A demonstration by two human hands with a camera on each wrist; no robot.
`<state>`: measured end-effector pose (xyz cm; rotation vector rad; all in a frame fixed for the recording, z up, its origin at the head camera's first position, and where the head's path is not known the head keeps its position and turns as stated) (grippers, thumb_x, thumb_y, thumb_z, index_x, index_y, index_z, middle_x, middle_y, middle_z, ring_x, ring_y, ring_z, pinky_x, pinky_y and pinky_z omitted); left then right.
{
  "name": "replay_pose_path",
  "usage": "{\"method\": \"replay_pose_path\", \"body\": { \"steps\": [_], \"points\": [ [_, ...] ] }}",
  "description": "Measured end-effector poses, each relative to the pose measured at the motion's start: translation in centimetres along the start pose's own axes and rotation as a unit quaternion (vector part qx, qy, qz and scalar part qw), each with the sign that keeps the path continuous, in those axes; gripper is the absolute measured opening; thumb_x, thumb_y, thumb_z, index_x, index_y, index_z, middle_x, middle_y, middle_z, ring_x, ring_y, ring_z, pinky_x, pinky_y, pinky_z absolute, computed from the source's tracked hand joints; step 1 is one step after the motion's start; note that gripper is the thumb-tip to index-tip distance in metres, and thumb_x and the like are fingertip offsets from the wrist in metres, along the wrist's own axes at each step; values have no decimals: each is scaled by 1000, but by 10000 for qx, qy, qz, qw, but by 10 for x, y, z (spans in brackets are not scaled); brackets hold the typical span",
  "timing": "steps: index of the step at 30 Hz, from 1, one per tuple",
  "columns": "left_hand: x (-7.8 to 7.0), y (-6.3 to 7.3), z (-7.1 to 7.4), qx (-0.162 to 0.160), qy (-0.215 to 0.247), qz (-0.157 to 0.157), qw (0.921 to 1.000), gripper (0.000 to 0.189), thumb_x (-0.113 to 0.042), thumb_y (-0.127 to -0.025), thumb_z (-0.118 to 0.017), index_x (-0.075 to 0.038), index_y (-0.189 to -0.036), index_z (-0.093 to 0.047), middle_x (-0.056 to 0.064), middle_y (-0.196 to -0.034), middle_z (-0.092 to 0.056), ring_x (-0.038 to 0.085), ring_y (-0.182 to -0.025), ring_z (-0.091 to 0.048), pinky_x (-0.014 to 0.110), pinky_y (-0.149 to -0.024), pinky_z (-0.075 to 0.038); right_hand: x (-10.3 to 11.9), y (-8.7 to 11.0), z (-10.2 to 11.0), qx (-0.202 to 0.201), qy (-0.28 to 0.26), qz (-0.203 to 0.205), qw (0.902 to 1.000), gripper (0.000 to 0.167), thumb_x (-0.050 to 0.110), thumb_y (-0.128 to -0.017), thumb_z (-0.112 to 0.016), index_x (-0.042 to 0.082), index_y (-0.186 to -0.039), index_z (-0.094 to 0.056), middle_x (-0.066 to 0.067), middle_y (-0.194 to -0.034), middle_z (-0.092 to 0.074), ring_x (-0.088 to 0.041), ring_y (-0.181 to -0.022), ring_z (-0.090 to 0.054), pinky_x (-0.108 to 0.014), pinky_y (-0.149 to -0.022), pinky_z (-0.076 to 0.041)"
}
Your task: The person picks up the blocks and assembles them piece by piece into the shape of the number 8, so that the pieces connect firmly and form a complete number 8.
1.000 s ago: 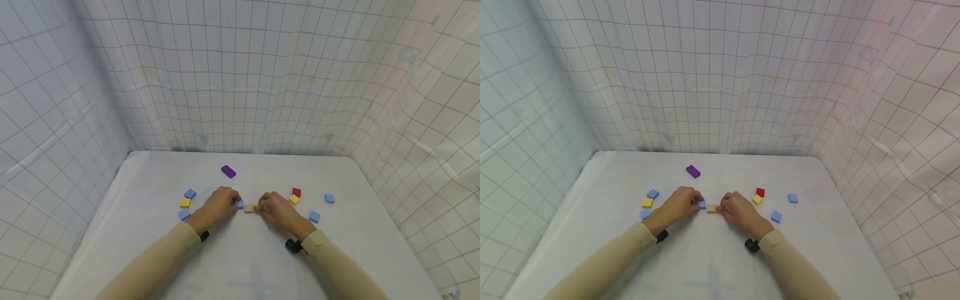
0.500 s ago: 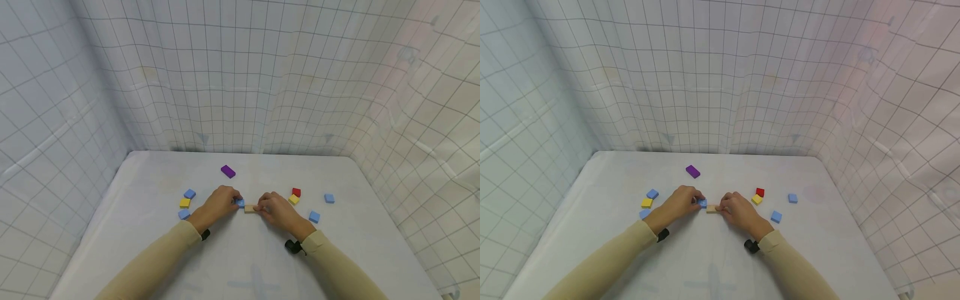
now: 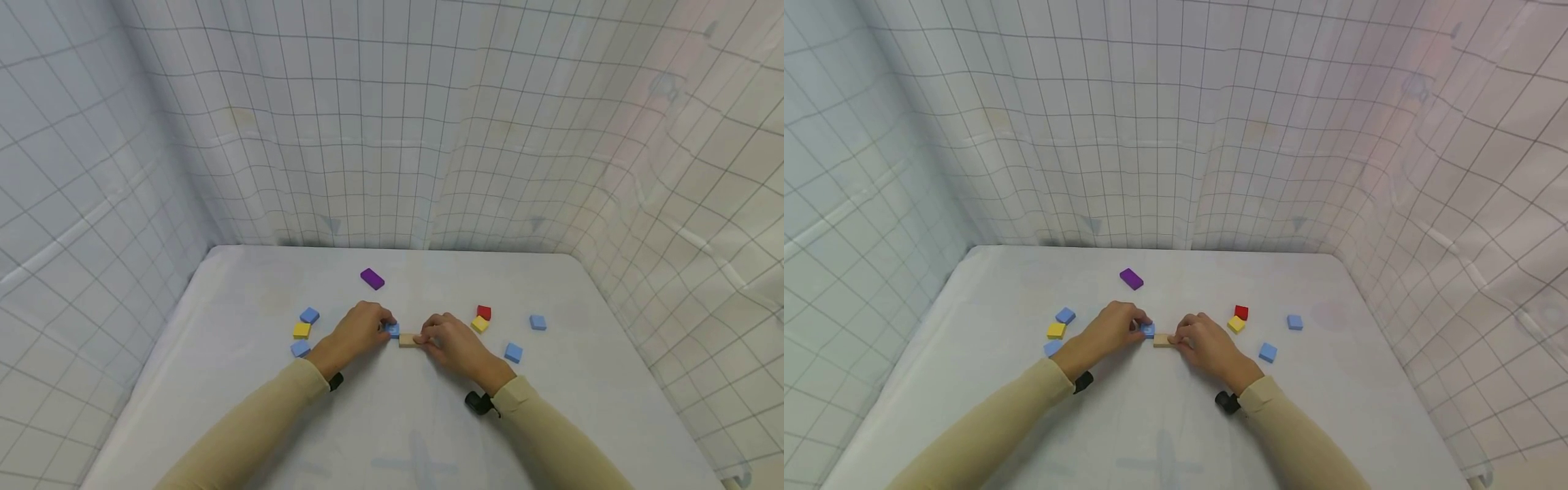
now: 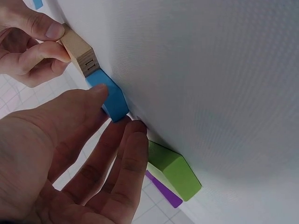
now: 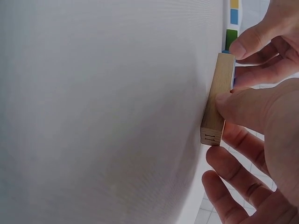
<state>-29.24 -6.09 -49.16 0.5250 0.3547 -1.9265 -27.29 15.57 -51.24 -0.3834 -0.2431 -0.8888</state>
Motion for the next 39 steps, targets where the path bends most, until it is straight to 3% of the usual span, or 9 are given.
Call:
{"method": "replay_pose_path", "body": {
  "steps": [24,31,39],
  "points": [
    [-1,1,1,59,-35,204,9998,32,-7,-101,-91,-6,-133,-87,12,-126,-86,24,-111,-78,45,-111,-68,-1,1,0,54,-57,-116,9999,10,18,-104,-91,16,-114,-94,-1,-118,-84,-20,-109,-72,-35,-94,-67],
    [-3,5,8,-166,17,134,9998,34,-12,-100,-93,-7,-133,-87,11,-123,-85,24,-107,-78,44,-102,-70,-1,0,0,75,-51,-123,9999,10,21,-105,-91,17,-113,-94,0,-118,-85,-20,-110,-72,-35,-96,-67],
    [-5,17,25,-503,14,-66,9987,35,-15,-100,-94,-7,-133,-87,14,-125,-85,27,-104,-81,44,-97,-72,0,1,1,99,-75,-107,9999,12,20,-104,-92,16,-115,-94,-1,-119,-85,-20,-110,-72,-36,-96,-68]
  ]
}}
Point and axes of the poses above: each hand's wrist, its own y-axis away from the middle knuckle, its own z-axis out of the back of the hand, x = y × z, the point moved 4 cm from there along -y, towards the middle knuckle
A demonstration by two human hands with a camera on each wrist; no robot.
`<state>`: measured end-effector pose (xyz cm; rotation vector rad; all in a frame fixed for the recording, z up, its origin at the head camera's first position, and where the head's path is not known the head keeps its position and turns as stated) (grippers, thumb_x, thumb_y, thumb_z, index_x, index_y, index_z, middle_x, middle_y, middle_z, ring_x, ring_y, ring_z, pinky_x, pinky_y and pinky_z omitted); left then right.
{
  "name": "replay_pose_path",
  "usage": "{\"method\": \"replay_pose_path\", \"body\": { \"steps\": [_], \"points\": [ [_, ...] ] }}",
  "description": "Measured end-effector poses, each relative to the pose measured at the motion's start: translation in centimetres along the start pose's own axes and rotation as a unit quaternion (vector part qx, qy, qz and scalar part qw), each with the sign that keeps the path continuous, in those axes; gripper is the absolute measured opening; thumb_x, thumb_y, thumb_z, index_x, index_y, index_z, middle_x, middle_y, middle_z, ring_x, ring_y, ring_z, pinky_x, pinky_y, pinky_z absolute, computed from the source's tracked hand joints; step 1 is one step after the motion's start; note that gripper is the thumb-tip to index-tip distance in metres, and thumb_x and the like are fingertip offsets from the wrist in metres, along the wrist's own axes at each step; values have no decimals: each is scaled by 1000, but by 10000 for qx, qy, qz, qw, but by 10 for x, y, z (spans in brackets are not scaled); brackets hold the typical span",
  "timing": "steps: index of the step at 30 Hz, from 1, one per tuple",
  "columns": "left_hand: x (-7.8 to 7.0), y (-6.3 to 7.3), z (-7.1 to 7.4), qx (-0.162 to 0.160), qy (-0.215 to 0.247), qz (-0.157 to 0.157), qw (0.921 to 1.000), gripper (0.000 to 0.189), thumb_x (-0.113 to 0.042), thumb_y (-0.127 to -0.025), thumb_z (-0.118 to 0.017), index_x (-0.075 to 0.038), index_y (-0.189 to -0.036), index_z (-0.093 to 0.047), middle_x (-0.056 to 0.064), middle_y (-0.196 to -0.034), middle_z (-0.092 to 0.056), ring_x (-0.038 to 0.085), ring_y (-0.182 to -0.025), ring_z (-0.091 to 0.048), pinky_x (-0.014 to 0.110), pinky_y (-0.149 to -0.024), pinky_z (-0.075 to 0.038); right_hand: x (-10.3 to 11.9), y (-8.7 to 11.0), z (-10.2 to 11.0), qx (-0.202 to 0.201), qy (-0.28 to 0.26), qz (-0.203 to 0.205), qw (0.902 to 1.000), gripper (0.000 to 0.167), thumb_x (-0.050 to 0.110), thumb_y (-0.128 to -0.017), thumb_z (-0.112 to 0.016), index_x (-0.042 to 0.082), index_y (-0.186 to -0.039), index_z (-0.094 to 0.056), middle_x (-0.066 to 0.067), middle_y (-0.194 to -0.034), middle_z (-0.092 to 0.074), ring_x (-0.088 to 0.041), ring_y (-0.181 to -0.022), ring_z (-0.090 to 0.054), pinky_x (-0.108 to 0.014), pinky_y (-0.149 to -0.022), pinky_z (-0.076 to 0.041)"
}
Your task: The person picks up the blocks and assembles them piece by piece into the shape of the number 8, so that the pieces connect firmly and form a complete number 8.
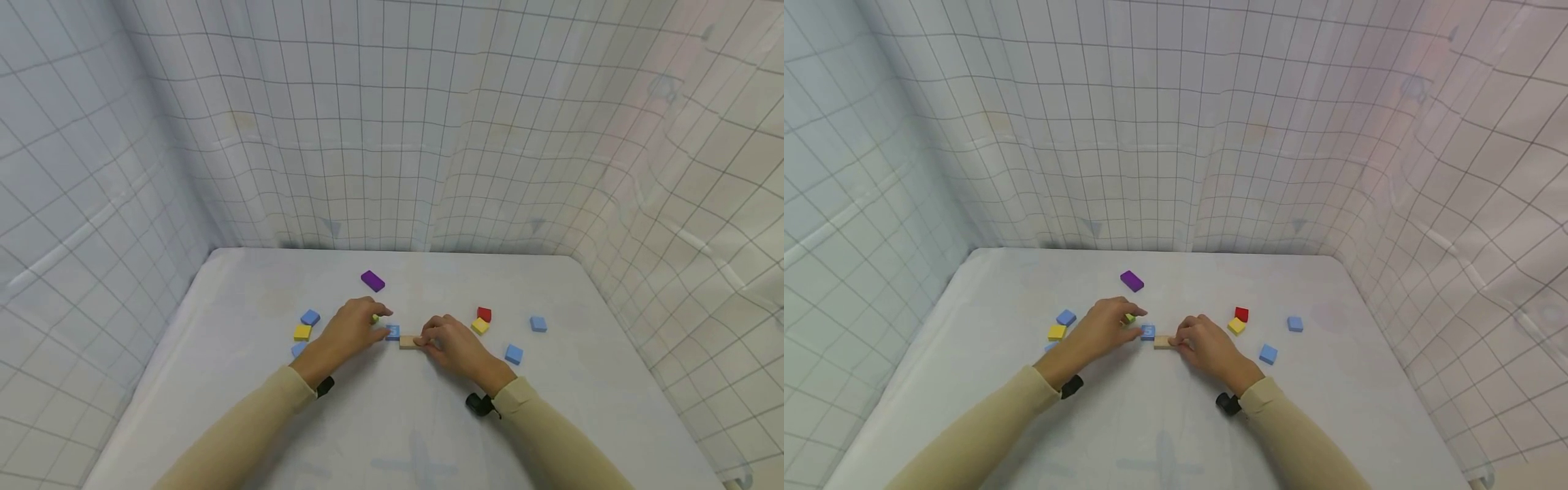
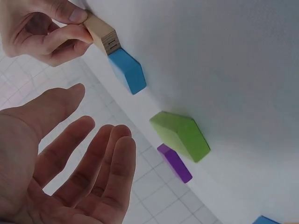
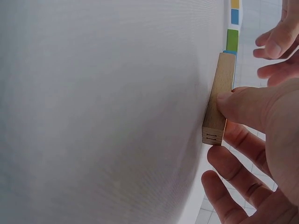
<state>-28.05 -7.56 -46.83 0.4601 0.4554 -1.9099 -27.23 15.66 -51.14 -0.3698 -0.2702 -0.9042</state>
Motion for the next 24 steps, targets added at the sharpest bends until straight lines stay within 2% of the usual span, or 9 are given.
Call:
{"method": "replay_pose_path", "body": {
  "steps": [7,14,18,24],
  "points": [
    [8,15,15,-306,-150,-31,9994,36,-20,-100,-95,-9,-134,-87,10,-124,-85,27,-108,-82,45,-97,-71,1,0,-1,1,16,-67,10000,12,19,-103,-92,16,-114,-94,0,-117,-84,-19,-109,-72,-35,-96,-67],
    [26,35,30,-659,-207,-176,9975,36,-21,-99,-95,-8,-132,-87,11,-122,-86,31,-105,-82,47,-90,-70,1,1,-1,-23,4,-69,10000,10,19,-103,-92,15,-112,-94,-1,-117,-84,-19,-108,-71,-35,-93,-67],
    [39,45,36,-849,-305,-32,9959,38,-26,-99,-95,-11,-133,-87,10,-123,-85,31,-106,-79,47,-86,-69,0,2,-1,-62,-24,-33,10000,8,17,-103,-92,16,-111,-94,-1,-116,-83,-18,-106,-70,-33,-91,-66],
    [60,62,42,-926,-457,231,9944,41,-32,-99,-95,-13,-134,-87,10,-126,-83,33,-110,-77,52,-91,-69,0,2,0,-32,-104,-50,9999,8,15,-104,-90,17,-111,-94,0,-119,-83,-17,-107,-69,-31,-92,-65]
  ]
}}
Point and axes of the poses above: each hand's wrist, its own y-axis away from the middle knuckle, its own z-axis out of the back of the hand, x = y × z, the point moved 4 cm from there along -y, towards the middle knuckle
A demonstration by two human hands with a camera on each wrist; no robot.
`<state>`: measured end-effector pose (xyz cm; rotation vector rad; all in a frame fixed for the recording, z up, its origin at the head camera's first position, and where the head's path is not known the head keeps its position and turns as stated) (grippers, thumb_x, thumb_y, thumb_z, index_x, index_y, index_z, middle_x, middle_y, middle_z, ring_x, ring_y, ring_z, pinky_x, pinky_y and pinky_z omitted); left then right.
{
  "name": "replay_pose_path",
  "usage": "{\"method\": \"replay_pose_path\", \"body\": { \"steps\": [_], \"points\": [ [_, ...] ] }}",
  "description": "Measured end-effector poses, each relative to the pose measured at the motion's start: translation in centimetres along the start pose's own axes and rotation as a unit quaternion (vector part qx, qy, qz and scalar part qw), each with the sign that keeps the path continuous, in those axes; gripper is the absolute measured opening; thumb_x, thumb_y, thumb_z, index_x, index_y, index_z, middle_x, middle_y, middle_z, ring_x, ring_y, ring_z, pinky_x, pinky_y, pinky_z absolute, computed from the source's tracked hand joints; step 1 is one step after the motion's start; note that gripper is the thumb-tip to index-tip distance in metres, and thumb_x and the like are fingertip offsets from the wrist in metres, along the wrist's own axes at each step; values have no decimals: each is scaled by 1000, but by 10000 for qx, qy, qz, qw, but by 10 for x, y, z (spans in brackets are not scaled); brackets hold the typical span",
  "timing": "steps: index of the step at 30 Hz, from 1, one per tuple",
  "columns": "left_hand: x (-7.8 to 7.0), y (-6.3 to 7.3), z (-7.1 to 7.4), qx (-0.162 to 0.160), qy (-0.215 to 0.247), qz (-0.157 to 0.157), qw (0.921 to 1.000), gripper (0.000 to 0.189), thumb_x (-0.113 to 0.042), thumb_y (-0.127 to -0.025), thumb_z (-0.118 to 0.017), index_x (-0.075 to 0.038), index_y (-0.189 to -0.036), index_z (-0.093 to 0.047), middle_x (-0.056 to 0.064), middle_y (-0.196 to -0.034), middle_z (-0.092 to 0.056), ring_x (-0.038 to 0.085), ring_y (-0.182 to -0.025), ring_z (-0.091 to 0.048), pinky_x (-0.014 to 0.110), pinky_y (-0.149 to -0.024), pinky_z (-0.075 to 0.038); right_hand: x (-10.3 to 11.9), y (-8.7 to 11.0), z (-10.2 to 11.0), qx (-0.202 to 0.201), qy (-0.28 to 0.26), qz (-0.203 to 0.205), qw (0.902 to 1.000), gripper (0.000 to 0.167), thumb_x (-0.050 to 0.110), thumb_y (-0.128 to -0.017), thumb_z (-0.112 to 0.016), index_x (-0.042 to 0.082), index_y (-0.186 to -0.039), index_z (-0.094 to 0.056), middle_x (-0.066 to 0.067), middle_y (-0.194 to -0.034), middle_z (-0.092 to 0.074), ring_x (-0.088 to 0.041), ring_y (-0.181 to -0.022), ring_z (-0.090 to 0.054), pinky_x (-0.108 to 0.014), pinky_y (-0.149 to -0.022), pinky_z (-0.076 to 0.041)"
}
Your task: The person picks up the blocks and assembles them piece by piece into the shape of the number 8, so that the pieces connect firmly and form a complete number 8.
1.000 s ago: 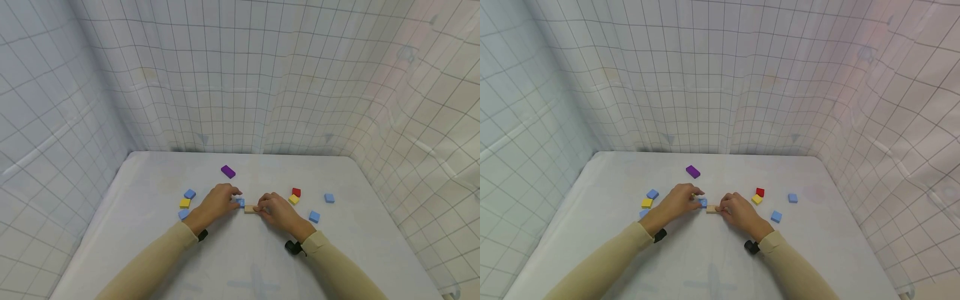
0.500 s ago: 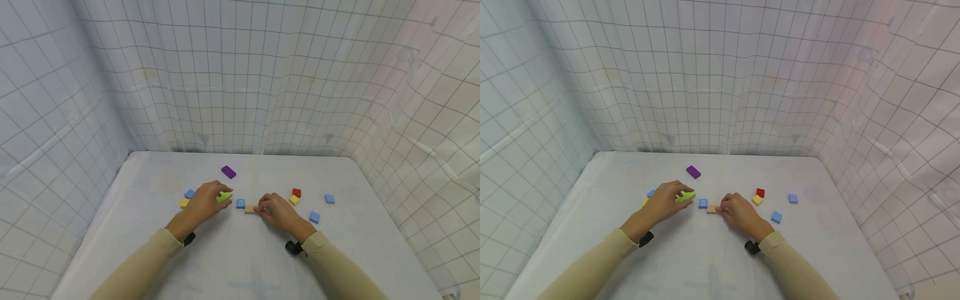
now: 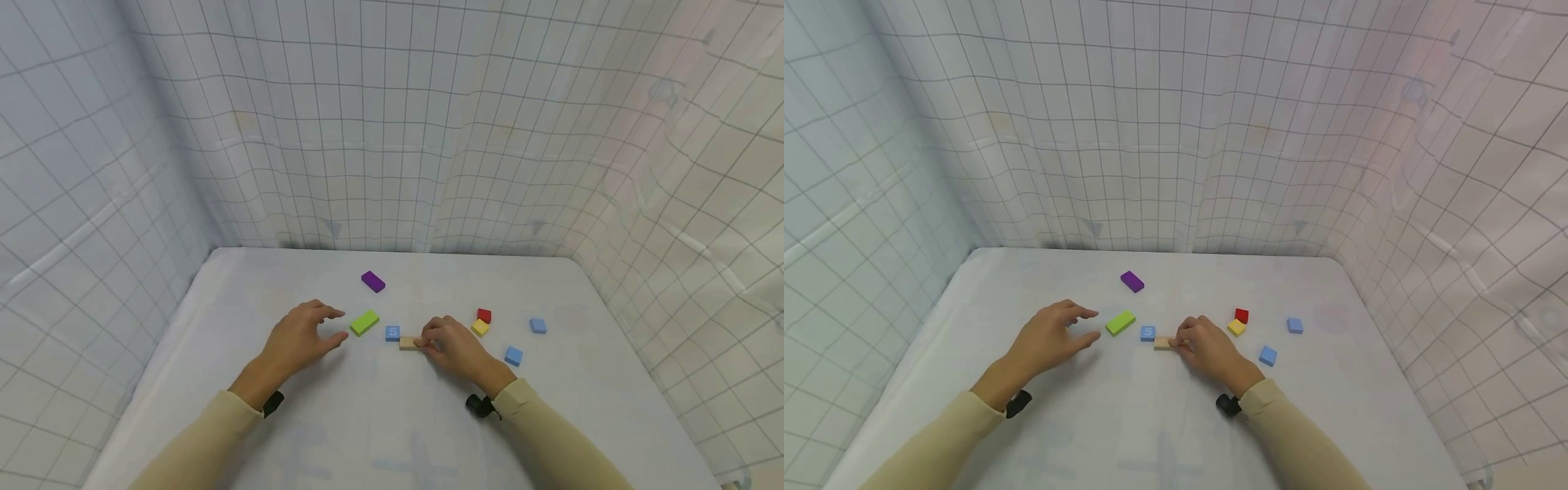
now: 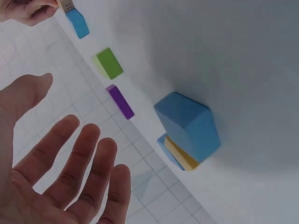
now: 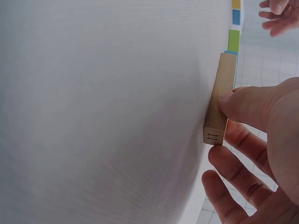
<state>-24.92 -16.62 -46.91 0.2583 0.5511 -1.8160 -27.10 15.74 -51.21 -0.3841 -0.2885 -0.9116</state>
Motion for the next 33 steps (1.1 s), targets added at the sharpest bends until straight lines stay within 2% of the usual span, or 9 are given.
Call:
{"method": "replay_pose_path", "body": {
  "steps": [6,12,19,26,33],
  "points": [
    [19,12,6,36,-63,109,9999,43,-33,-96,-97,-12,-132,-87,9,-123,-81,26,-104,-73,50,-90,-67,1,0,2,31,-9,-16,10000,7,17,-105,-90,17,-111,-94,0,-119,-83,-17,-107,-69,-33,-93,-65],
    [35,23,8,116,172,146,9997,47,-30,-93,-101,-9,-133,-85,7,-119,-78,24,-102,-73,45,-89,-65,0,1,2,9,53,33,10000,8,15,-105,-90,16,-111,-94,-1,-119,-83,-17,-105,-68,-32,-89,-64],
    [51,32,10,101,266,170,9995,45,-25,-91,-103,-6,-128,-84,9,-113,-76,28,-103,-77,48,-90,-67,-1,-1,-1,45,52,16,10000,9,15,-105,-89,17,-112,-94,0,-120,-83,-17,-107,-69,-32,-92,-65],
    [61,37,10,127,325,210,9992,33,-19,-90,-103,-9,-115,-84,8,-108,-75,24,-98,-75,41,-86,-65,2,-3,0,35,63,56,10000,8,15,-105,-89,15,-112,-93,-1,-120,-83,-18,-107,-69,-33,-93,-65],
    [64,40,11,171,435,168,9988,30,-17,-87,-104,-9,-107,-83,7,-100,-74,18,-89,-73,31,-77,-62,3,-2,1,74,127,-4,9999,7,17,-106,-89,15,-111,-93,-1,-119,-83,-18,-107,-69,-33,-92,-65]
  ]
}}
Point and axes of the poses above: each hand's wrist, its own y-axis away from the middle knuckle, its own z-axis out of the back of the hand, x = y × z, the point moved 4 cm from there along -y, towards the middle knuckle
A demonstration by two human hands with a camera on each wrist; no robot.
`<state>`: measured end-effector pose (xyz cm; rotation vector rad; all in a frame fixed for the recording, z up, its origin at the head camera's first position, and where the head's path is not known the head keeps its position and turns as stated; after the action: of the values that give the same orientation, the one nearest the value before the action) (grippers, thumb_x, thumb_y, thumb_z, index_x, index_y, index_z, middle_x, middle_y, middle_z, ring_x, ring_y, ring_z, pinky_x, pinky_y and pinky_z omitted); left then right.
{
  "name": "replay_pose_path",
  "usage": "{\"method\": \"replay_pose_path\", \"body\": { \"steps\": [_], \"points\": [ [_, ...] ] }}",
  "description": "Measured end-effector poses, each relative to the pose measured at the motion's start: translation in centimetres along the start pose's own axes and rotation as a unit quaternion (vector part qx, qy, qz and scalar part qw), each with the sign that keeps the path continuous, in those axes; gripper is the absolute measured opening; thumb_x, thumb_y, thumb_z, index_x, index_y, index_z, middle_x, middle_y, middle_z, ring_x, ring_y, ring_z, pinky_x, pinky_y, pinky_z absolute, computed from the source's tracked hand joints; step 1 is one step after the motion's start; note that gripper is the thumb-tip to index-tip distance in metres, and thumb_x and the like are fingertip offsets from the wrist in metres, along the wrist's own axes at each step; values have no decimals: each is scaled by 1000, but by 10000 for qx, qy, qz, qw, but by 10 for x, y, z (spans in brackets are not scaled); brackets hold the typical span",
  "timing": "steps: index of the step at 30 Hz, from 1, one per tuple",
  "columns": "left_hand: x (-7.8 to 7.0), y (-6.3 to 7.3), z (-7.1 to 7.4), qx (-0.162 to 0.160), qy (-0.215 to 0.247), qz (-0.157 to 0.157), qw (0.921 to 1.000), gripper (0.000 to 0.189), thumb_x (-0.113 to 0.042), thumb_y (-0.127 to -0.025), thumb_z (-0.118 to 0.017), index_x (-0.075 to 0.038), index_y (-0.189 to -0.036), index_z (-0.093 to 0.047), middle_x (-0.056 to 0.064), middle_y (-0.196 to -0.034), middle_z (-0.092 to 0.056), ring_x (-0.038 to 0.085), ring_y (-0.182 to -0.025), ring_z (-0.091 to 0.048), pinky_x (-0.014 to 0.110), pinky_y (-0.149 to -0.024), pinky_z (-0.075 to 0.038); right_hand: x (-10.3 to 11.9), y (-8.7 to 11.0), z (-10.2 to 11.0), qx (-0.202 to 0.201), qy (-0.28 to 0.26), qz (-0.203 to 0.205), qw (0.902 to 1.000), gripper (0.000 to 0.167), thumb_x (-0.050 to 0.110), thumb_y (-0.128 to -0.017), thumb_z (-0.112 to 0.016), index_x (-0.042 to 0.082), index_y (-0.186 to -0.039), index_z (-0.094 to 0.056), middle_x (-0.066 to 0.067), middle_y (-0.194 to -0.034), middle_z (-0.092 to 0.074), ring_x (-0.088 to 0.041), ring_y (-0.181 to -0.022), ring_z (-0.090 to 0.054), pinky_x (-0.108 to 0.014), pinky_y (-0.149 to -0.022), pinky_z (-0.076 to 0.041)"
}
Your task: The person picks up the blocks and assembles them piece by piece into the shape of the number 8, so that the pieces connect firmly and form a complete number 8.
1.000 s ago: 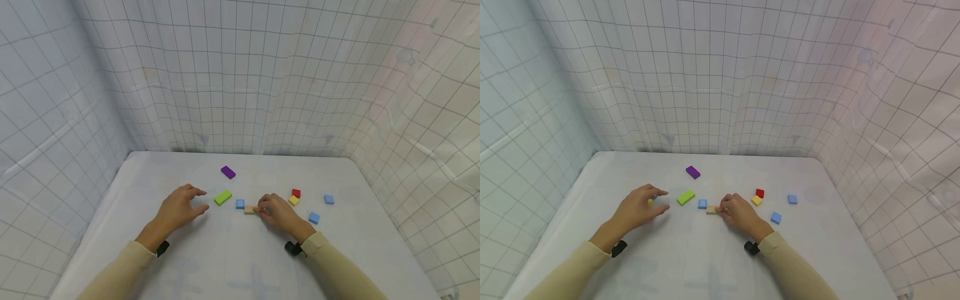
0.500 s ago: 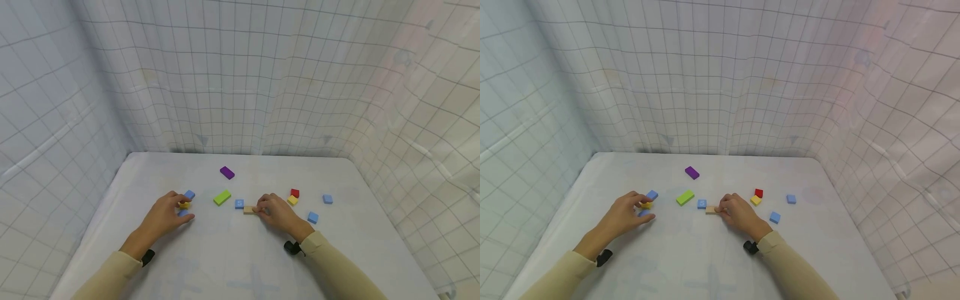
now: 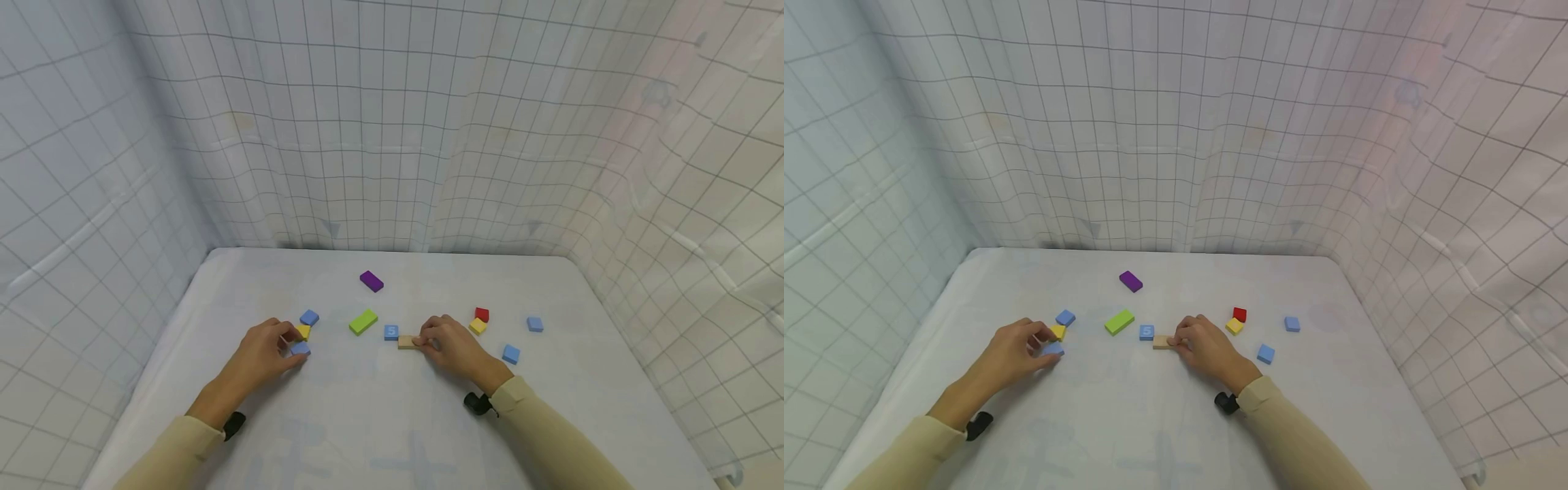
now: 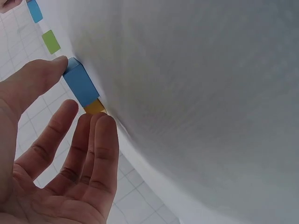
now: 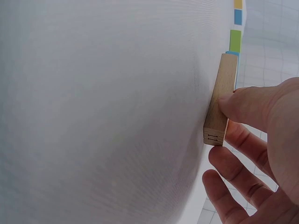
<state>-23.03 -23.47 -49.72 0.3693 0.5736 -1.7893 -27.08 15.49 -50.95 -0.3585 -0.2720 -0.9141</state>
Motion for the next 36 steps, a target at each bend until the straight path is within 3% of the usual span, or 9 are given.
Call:
{"method": "replay_pose_path", "body": {
  "steps": [14,36],
  "points": [
    [-2,1,0,103,47,-103,9999,27,-11,-88,-103,-6,-106,-83,2,-96,-80,15,-86,-73,30,-75,-63,-1,0,0,111,-46,-145,9998,9,18,-105,-90,16,-112,-94,-1,-121,-83,-18,-107,-68,-32,-93,-64],
    [-9,2,-2,196,179,-161,9995,26,-11,-88,-103,-7,-105,-84,4,-101,-85,15,-85,-75,28,-75,-63,-4,0,-2,58,-134,-18,9999,6,16,-105,-89,16,-109,-93,-1,-120,-84,-18,-106,-69,-31,-91,-64]
  ]
}}
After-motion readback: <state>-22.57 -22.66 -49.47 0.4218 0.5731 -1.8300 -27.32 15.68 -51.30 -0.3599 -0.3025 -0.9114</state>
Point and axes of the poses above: each hand's wrist, its own y-axis away from the middle knuckle, its own z-axis out of the back of the hand, x = y × z, the point moved 4 cm from there along -y, towards the middle knuckle
